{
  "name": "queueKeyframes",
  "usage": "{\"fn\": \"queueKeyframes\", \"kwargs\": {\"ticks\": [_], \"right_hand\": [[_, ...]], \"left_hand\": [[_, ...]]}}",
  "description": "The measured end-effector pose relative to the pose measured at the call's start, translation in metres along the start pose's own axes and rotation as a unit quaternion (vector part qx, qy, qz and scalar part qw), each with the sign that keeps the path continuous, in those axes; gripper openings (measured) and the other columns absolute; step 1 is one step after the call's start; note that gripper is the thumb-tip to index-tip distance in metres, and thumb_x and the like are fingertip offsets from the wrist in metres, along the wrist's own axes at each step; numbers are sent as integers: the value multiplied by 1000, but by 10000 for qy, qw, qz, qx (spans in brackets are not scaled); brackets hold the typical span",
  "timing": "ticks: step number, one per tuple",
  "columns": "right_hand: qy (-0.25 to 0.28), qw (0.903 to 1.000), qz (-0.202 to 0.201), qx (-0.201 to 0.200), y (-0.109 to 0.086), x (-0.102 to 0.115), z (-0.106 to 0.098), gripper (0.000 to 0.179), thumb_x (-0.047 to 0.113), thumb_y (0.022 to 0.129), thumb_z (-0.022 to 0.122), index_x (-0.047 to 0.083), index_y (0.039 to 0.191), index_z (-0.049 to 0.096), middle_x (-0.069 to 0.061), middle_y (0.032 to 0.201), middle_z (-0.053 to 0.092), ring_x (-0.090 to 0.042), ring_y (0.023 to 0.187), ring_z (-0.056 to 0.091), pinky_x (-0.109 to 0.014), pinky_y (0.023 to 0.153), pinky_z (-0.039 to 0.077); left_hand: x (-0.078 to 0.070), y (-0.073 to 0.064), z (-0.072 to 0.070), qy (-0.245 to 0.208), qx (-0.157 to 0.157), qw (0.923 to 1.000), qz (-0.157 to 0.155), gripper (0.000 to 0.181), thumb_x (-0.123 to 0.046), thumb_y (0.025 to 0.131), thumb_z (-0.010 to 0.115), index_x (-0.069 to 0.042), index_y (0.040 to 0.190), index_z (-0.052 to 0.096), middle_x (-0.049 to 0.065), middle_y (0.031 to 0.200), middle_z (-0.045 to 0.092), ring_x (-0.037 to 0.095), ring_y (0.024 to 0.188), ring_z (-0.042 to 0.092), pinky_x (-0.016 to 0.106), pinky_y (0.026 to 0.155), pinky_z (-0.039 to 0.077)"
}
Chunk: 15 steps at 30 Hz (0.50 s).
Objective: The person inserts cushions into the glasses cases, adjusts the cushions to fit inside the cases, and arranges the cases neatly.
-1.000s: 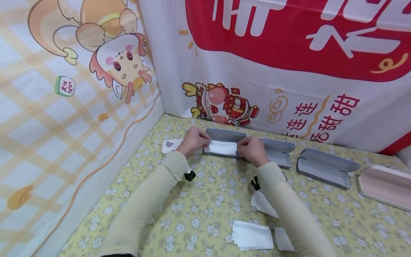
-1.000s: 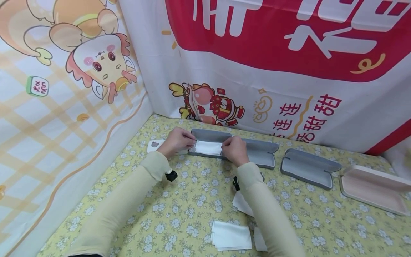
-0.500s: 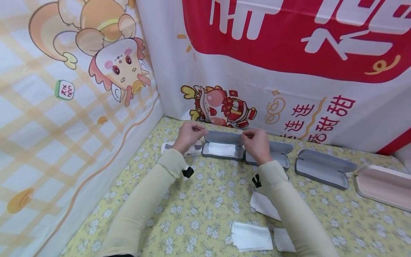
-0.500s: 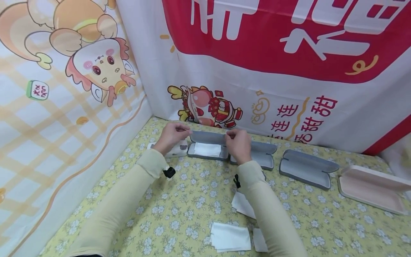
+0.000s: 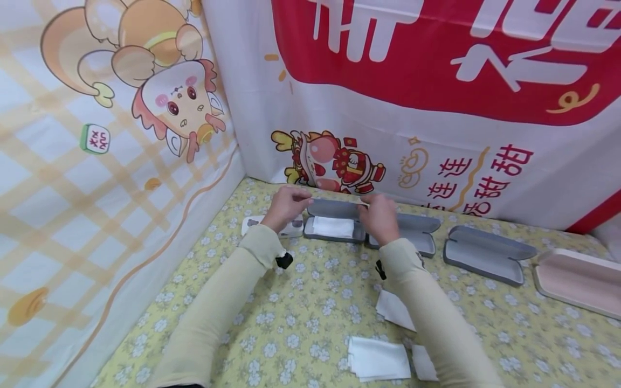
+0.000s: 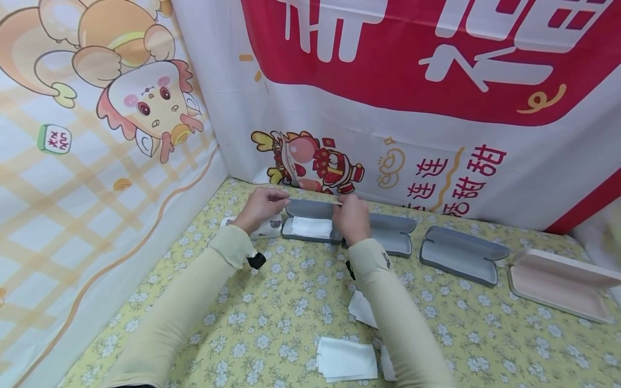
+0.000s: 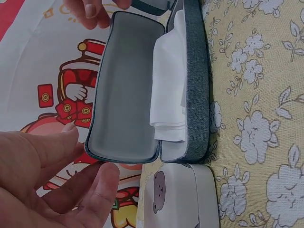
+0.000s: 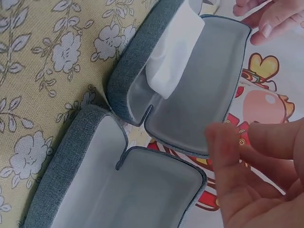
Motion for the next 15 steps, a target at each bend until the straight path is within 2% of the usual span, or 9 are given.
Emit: {"fn": "queueKeyframes", "kwargs": {"ticks": [3, 7, 9, 15], "right_hand": [[57, 9990, 213, 389, 1, -2, 4, 35, 17, 104, 59, 6, 137, 63, -16, 137, 61, -33, 108, 64, -44, 78, 55], [58, 9968, 331, 730, 2, -5, 8, 39, 19, 105, 55, 9, 143, 57, -17, 141, 57, -30, 90, 64, -40, 66, 50], [-33, 9972, 272, 702, 3, -7, 8, 40, 19, 106, 55, 9, 144, 57, -17, 140, 57, -27, 92, 64, -39, 67, 50], [-284, 9986, 52, 451, 3, -8, 10, 35, 16, 105, 55, 7, 139, 62, -16, 132, 64, -30, 104, 67, -43, 79, 56]], "left_hand": [[0, 0, 1, 23, 64, 10000, -46, 25, -21, 96, 72, -13, 120, 75, 2, 119, 67, 19, 104, 62, 34, 85, 55], [1, 1, 2, 122, 190, 9997, -38, 27, -22, 98, 70, -13, 123, 73, 4, 123, 66, 20, 105, 62, 35, 85, 55], [1, 2, 3, 204, 238, 9995, 1, 28, -23, 98, 69, -13, 125, 73, 5, 124, 66, 21, 106, 62, 36, 86, 55], [-1, 3, 4, 412, 217, 9989, 45, 28, -23, 99, 69, -11, 123, 74, 5, 123, 67, 21, 106, 63, 36, 86, 55]]}}
Point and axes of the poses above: each hand's wrist, its own y-axis towards the middle knuckle, its own z-axis out of the palm, x = y × z, the point moved 4 cm from there along y, towards the middle knuckle
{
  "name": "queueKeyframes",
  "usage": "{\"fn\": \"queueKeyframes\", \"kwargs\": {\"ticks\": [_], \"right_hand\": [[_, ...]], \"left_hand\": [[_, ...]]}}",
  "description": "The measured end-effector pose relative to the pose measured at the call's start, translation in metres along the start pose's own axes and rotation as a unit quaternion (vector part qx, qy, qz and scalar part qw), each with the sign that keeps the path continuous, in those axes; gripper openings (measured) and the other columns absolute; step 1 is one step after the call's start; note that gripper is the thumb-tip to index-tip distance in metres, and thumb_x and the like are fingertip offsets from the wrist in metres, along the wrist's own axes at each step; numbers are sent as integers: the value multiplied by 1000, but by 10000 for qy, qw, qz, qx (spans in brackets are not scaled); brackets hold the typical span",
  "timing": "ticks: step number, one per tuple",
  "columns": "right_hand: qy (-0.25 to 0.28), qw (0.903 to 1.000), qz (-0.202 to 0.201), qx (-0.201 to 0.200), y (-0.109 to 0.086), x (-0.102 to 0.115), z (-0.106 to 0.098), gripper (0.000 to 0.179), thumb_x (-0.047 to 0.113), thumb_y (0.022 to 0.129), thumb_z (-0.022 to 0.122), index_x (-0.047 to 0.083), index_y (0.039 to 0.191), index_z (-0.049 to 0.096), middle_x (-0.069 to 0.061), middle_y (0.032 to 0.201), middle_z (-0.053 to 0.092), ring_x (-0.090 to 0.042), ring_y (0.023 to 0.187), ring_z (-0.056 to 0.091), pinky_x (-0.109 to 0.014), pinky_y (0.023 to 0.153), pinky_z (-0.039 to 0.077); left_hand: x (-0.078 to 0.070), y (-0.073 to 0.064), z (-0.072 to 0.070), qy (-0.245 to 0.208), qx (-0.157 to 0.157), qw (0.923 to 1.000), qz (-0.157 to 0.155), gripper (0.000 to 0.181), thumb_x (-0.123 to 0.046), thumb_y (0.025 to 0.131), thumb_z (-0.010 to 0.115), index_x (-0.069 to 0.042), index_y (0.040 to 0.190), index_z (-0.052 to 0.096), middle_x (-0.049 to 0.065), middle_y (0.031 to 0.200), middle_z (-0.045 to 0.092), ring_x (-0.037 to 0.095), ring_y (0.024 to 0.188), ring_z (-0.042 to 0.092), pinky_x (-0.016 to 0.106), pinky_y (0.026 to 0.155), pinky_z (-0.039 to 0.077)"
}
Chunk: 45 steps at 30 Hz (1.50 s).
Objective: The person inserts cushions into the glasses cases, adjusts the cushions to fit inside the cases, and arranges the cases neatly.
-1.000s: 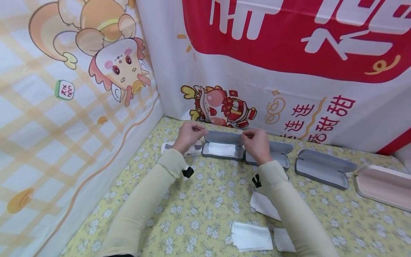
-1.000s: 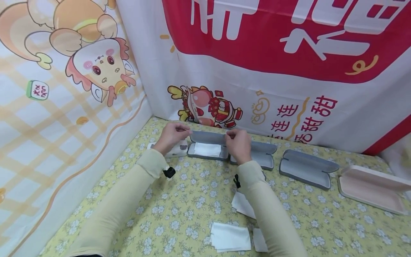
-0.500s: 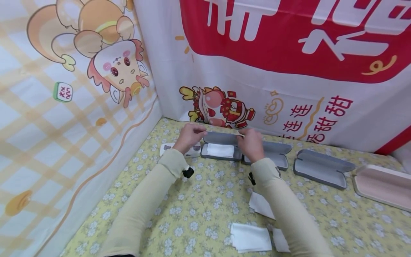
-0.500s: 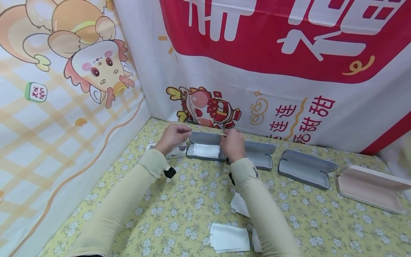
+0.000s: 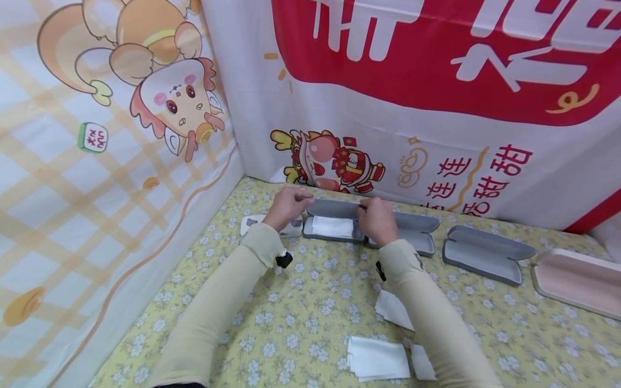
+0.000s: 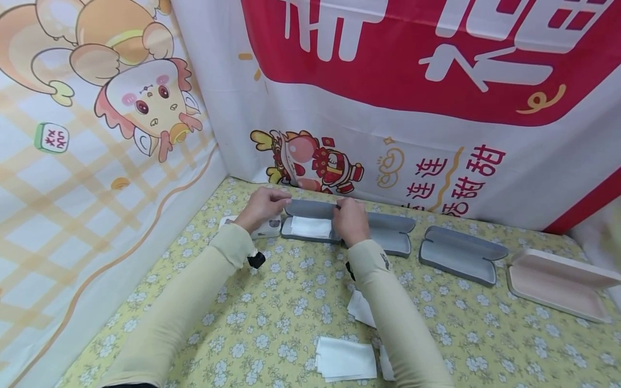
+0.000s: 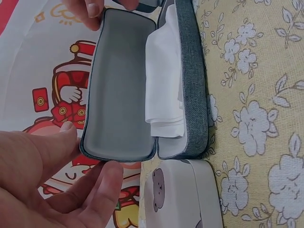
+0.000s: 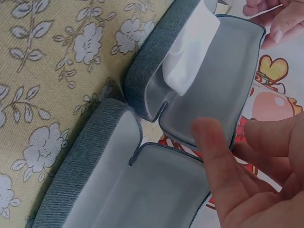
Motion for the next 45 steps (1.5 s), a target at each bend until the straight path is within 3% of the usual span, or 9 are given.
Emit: {"fn": "queueKeyframes", "kwargs": {"ticks": [7, 13, 18, 26, 36, 41, 45], "right_hand": [[-124, 9995, -244, -186, -2, 2, 2, 29, 13, 104, 58, 8, 130, 69, -15, 124, 68, -29, 100, 67, -44, 80, 57], [-63, 9995, -195, -258, -3, 2, 3, 27, 14, 103, 58, 9, 127, 72, -13, 122, 69, -26, 94, 67, -42, 76, 56], [-55, 9990, -200, -383, -3, 1, 3, 21, 15, 103, 60, 11, 113, 78, -10, 106, 72, -23, 80, 65, -40, 67, 53], [-51, 9983, -178, -545, -7, -4, 6, 20, 15, 101, 64, 11, 113, 79, -9, 108, 74, -25, 90, 69, -42, 76, 57], [-68, 9965, -265, -788, -12, -6, 2, 16, 14, 98, 69, 10, 107, 81, -9, 101, 76, -26, 90, 69, -45, 80, 57], [-43, 9959, -417, -803, -15, -6, 0, 12, 12, 96, 71, 9, 101, 82, -9, 97, 76, -25, 85, 70, -44, 75, 58], [-71, 9953, -592, -761, -18, -8, 0, 9, 9, 94, 74, 9, 97, 82, -9, 95, 76, -25, 85, 71, -43, 76, 59]], "left_hand": [[1, 0, -4, 264, -362, 9989, 121, 15, -22, 93, 76, -14, 105, 81, 0, 104, 73, 17, 90, 66, 34, 76, 57], [2, -1, -7, 197, -322, 9992, -106, 5, -20, 90, 80, -16, 91, 82, -3, 98, 72, 18, 84, 66, 33, 70, 56], [1, -4, -8, 131, -302, 9991, -256, 4, -18, 88, 81, -15, 90, 82, -2, 100, 72, 20, 79, 68, 33, 66, 57], [1, -13, -7, 139, -94, 9998, -136, 6, -17, 89, 80, -12, 91, 82, 5, 88, 74, 35, 79, 70, 39, 66, 58], [-4, -16, -6, 411, -34, 9989, -230, 4, -18, 85, 84, -15, 86, 82, 0, 94, 74, 25, 81, 72, 33, 67, 58], [-6, -20, -5, 611, -66, 9981, -26, 4, -19, 85, 84, -16, 83, 83, 1, 98, 74, 26, 80, 73, 34, 65, 57], [-5, -23, -2, 789, -108, 9967, 169, 5, -19, 85, 85, -15, 85, 83, 1, 98, 75, 20, 81, 71, 33, 67, 57]]}}
Point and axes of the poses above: each hand's wrist, its own y-axis towards the middle knuckle, its own z-axis out of the palm, x = y × z, the point moved 4 cm from there along y, towards the middle knuckle
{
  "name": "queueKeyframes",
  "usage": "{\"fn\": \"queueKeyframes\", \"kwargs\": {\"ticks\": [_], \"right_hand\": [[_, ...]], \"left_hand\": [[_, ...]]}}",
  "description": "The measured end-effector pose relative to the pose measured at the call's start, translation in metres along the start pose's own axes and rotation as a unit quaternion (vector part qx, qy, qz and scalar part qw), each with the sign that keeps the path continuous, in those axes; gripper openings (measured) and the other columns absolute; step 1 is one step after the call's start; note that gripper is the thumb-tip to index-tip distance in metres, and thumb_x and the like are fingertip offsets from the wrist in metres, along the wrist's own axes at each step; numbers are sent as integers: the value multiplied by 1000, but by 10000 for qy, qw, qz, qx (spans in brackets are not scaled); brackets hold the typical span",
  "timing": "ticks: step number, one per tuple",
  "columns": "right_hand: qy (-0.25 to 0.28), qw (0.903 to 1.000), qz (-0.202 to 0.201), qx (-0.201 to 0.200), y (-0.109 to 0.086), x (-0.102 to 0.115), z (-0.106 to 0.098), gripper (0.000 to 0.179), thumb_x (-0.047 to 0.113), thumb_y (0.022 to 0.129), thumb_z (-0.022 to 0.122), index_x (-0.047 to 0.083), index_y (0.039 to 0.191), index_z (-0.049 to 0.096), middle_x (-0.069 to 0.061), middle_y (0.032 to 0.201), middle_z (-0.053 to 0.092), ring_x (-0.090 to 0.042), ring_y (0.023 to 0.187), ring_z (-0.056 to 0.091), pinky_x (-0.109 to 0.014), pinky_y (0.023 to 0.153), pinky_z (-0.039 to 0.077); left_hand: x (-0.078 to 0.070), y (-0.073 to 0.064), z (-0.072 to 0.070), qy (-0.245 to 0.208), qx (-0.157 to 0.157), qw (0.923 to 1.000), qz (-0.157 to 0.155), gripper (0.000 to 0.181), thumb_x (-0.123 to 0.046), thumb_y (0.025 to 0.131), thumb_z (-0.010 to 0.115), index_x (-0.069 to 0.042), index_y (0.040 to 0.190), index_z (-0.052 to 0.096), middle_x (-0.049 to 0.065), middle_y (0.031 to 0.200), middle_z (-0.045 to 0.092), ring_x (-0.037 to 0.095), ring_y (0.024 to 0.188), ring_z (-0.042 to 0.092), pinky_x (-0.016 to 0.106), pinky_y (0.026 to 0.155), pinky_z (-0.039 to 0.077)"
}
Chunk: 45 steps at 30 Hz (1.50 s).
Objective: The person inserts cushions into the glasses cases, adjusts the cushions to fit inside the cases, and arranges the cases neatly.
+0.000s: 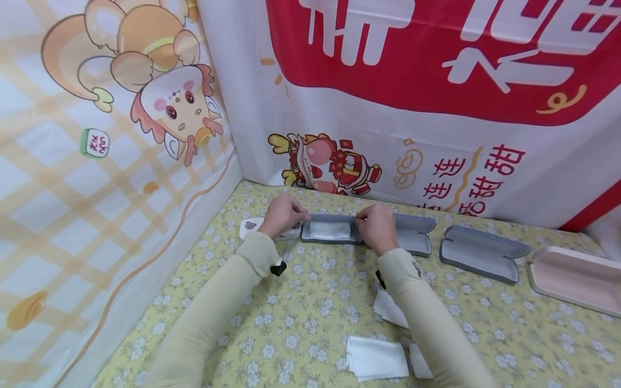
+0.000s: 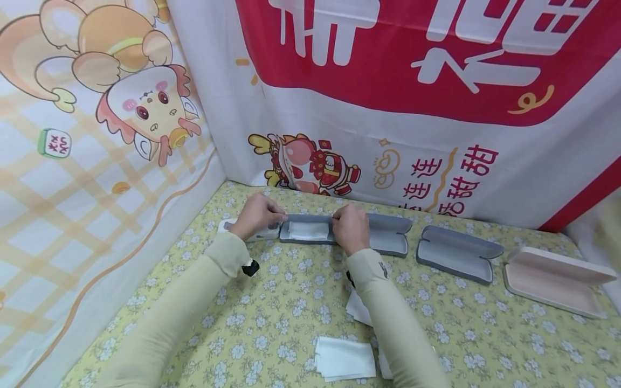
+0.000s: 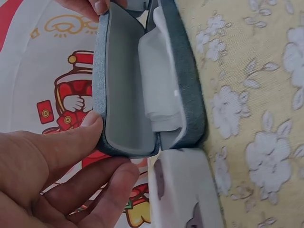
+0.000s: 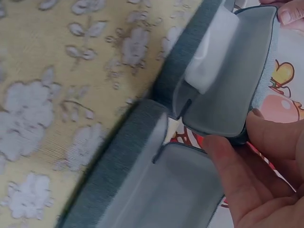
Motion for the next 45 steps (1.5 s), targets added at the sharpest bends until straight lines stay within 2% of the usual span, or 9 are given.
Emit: {"fn": "queueKeyframes", "kwargs": {"ticks": [3, 9, 15, 20, 26, 30, 35, 42, 45], "right_hand": [[-29, 9999, -79, 58, -2, 0, -1, 9, 9, 93, 74, 9, 95, 82, -9, 94, 76, -25, 85, 71, -44, 77, 58], [-110, 9996, -104, 221, -4, 1, -3, 8, 9, 92, 75, 7, 92, 83, -9, 92, 76, -25, 82, 71, -44, 74, 59], [-200, 9991, -145, 331, -6, 0, -3, 8, 10, 91, 76, 9, 86, 83, -6, 84, 75, -24, 77, 69, -44, 73, 58], [-261, 9988, -167, 377, -12, -7, 11, 12, 8, 92, 75, 8, 82, 81, -6, 78, 73, -21, 70, 68, -41, 67, 59], [-304, 9992, -229, 147, -10, -5, 5, 14, 7, 91, 75, 8, 78, 81, -7, 78, 74, -24, 71, 69, -42, 70, 58], [-302, 9994, -91, 129, -7, -9, 1, 13, 8, 91, 76, 9, 80, 82, -7, 81, 75, -26, 77, 69, -44, 75, 57], [-43, 9996, 149, 229, -8, -14, 0, 10, 9, 92, 76, 10, 84, 82, -5, 85, 75, -24, 80, 68, -43, 74, 57], [582, 9981, 96, 153, -7, -24, -3, 6, 12, 91, 77, 8, 89, 82, -6, 87, 75, -24, 80, 69, -44, 75, 56], [752, 9968, 189, 215, -9, -29, -4, 7, 15, 91, 77, 9, 91, 81, -5, 88, 75, -23, 81, 68, -44, 74, 56]], "left_hand": [[1, -2, 1, 38, -113, 9999, 95, 7, -20, 84, 85, -14, 87, 83, -1, 98, 76, 14, 84, 69, 33, 72, 57], [0, -5, 3, 90, -212, 9995, 224, 6, -20, 83, 86, -15, 86, 83, -2, 94, 76, 14, 84, 69, 36, 80, 57], [-1, -8, 3, 162, -200, 9993, 288, 4, -18, 83, 86, -16, 82, 83, -2, 91, 76, 15, 81, 68, 35, 74, 57], [1, -12, 13, 149, -22, 9989, 452, 7, -17, 84, 85, -17, 77, 82, -5, 83, 73, 14, 75, 66, 34, 69, 56], [-11, -7, 10, 242, -37, 9978, 616, 7, -16, 84, 84, -16, 78, 82, -5, 79, 73, 14, 76, 66, 34, 71, 57], [-8, -6, 11, 148, -6, 9987, 484, 4, -18, 84, 85, -14, 84, 83, -3, 86, 75, 16, 84, 68, 35, 77, 57], [-4, -8, 15, 43, 146, 9995, 261, 13, -18, 84, 85, -13, 96, 83, 0, 100, 76, 19, 96, 68, 36, 82, 57], [-4, -8, 19, -231, 366, 9990, 109, 21, -17, 84, 85, -11, 103, 81, 2, 102, 75, 19, 95, 68, 35, 78, 58], [-3, -8, 20, -259, 420, 9988, 20, 22, -17, 84, 85, -11, 105, 81, 2, 103, 75, 18, 93, 68, 34, 77, 58]]}}
Point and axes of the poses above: each hand's wrist, its own y-axis towards the middle knuckle, its own z-axis out of the palm, x = y × z, the point moved 4 cm from there along y, towards the middle knuckle
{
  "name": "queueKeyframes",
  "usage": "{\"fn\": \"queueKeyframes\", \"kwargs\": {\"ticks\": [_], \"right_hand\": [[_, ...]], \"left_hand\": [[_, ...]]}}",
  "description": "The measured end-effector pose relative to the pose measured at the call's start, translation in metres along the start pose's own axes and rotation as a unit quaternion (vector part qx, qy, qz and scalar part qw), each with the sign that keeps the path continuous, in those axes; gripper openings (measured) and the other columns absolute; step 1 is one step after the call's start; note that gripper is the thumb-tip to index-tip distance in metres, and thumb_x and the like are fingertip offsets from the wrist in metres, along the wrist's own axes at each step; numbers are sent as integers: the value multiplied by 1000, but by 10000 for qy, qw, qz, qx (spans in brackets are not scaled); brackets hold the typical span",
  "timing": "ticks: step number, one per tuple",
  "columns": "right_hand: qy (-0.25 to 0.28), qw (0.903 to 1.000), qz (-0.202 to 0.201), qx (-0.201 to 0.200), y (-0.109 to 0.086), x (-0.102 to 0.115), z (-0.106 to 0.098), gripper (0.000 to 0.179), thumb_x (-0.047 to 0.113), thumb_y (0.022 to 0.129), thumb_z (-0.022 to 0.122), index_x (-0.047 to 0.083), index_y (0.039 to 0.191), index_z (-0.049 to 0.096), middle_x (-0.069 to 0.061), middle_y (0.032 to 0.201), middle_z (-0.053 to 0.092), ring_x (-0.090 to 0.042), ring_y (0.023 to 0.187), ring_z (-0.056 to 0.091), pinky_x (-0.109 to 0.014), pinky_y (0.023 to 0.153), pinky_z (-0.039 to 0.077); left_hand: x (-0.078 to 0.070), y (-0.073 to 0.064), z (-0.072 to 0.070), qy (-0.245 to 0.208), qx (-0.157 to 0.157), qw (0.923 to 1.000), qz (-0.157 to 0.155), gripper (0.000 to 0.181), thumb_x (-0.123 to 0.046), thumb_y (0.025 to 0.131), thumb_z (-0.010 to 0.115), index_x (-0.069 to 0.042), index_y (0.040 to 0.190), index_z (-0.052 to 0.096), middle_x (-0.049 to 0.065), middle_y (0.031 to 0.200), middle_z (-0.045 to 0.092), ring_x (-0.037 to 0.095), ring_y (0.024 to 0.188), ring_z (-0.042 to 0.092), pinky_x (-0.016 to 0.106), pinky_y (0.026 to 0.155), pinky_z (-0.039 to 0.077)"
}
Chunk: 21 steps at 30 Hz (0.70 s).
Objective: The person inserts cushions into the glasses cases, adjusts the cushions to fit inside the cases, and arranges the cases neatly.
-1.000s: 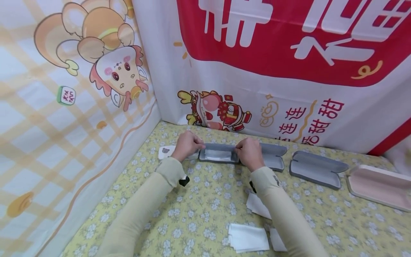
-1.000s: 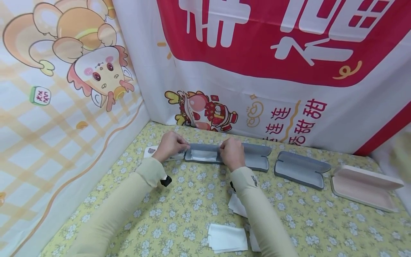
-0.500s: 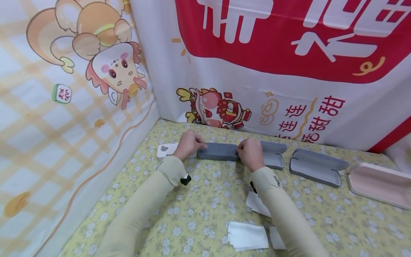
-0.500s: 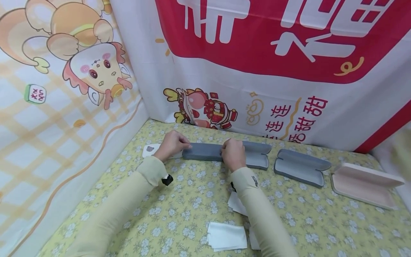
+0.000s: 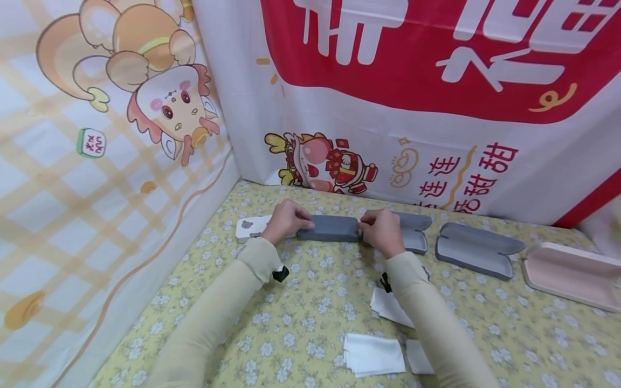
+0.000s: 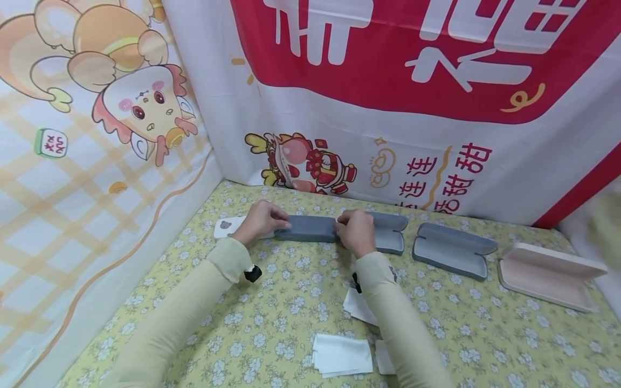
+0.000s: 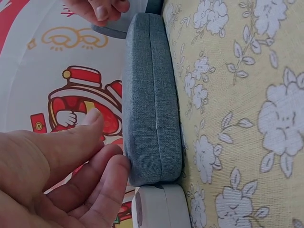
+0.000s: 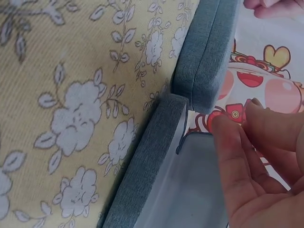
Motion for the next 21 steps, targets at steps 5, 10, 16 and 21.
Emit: {"fn": "queueKeyframes", "kwargs": {"ticks": [5, 10, 16, 21], "right_hand": [[297, 9982, 359, 390, -5, -5, -3, 18, 23, 96, 71, 8, 91, 80, -7, 87, 74, -22, 69, 60, -39, 61, 50], [563, 9939, 541, 776, -10, -8, -10, 29, 31, 99, 67, 7, 91, 81, -12, 82, 73, -27, 62, 59, -36, 55, 46], [928, 9846, 959, 1130, -14, -14, -13, 31, 34, 98, 66, 6, 98, 79, -12, 90, 74, -27, 81, 69, -38, 68, 55], [1311, 9751, 1215, 1313, -18, -17, -16, 31, 31, 99, 67, 3, 107, 76, -16, 101, 72, -24, 85, 69, -46, 79, 58]], "left_hand": [[2, 0, 1, -59, 31, 10000, -60, 24, -18, 84, 85, -10, 106, 80, 3, 104, 74, 17, 91, 67, 34, 76, 58], [-2, -1, 4, 85, 88, 9999, -59, 21, -24, 84, 85, -15, 103, 81, -1, 104, 73, 16, 90, 66, 35, 76, 57], [-8, -2, 11, 64, 344, 9993, 127, 20, -27, 85, 84, -14, 101, 81, 0, 102, 72, 14, 87, 65, 33, 74, 56], [-14, -6, 18, -191, 550, 9981, 189, 25, -27, 86, 83, -11, 105, 80, 1, 96, 71, 16, 81, 67, 32, 70, 57]]}}
Point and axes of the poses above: each hand's wrist, its own y-axis towards the middle knuckle, its own z-axis out of the palm, x = y × z, the point moved 4 cm from there along y, towards the middle knuckle
